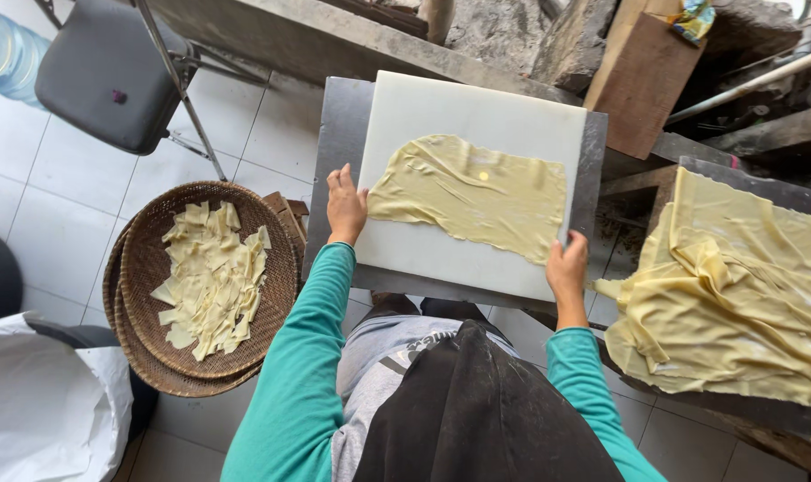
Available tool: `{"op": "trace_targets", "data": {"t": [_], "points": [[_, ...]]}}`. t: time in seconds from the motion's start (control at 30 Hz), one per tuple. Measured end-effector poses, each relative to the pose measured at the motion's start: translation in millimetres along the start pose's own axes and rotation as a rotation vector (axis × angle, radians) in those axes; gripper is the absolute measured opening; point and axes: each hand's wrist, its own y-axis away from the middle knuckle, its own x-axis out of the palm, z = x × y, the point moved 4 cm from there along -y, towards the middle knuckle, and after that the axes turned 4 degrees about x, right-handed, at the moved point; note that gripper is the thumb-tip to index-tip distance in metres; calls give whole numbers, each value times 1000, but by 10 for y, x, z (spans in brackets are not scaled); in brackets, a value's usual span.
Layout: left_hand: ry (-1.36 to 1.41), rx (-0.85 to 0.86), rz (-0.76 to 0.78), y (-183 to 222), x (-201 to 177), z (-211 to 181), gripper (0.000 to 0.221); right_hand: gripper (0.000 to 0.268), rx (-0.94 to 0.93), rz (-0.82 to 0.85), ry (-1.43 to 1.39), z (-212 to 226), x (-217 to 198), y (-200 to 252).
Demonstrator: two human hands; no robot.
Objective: The person repeatedly takes thin yellow dough sheets from a pile, places them on a white cutting board, and cuts them into strips using a knife. The cut strips are transferred into a woven basket. The person continues this cycle throughout the clip.
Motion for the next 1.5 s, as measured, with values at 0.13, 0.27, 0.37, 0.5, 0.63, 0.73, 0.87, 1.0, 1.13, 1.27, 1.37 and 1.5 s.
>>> {"op": "trace_targets", "data": {"t": [0.13,0.27,0.37,0.5,0.63,0.73,0.87,1.0,1.13,1.27,1.37,1.5], "points": [[-128,318,48,-226,-131,-488,98,36,-242,450,29,996,539,-562],[-312,489,270,-670,9,-943,118,35,-406,725,472,2015,1411,-968],[-433,558,395,-902,146,-1063,117,40,-592,772,566,2450,1867,-1113],[-517,561,482,-1017,292,-1018,104,38,-659,790,555,2371,2085,-1186],[-511,555,512,-1013,315,-914,98,42,-543,839,717,1540,1569,-1287],[-517,566,509,-1047,321,-925,98,48,-443,795,823,642,558,-1453],[-527,572,524,-1032,278,-939,98,35,-189,815,1067,-150,-601,-1463],[-450,604,506,-1018,127,-983,116,40,-200,652,953,245,-531,-1318],[-465,610,586,-856,-89,-802,126,32,-452,732,647,1418,745,-885],[-566,628,606,-725,-68,-699,124,36,-654,762,508,2339,1890,-535],[-570,592,573,-728,-61,-587,125,41,-636,851,582,2438,2342,-410],[-575,584,593,-672,5,-514,125,42,-652,763,641,1759,2008,-450]]}}
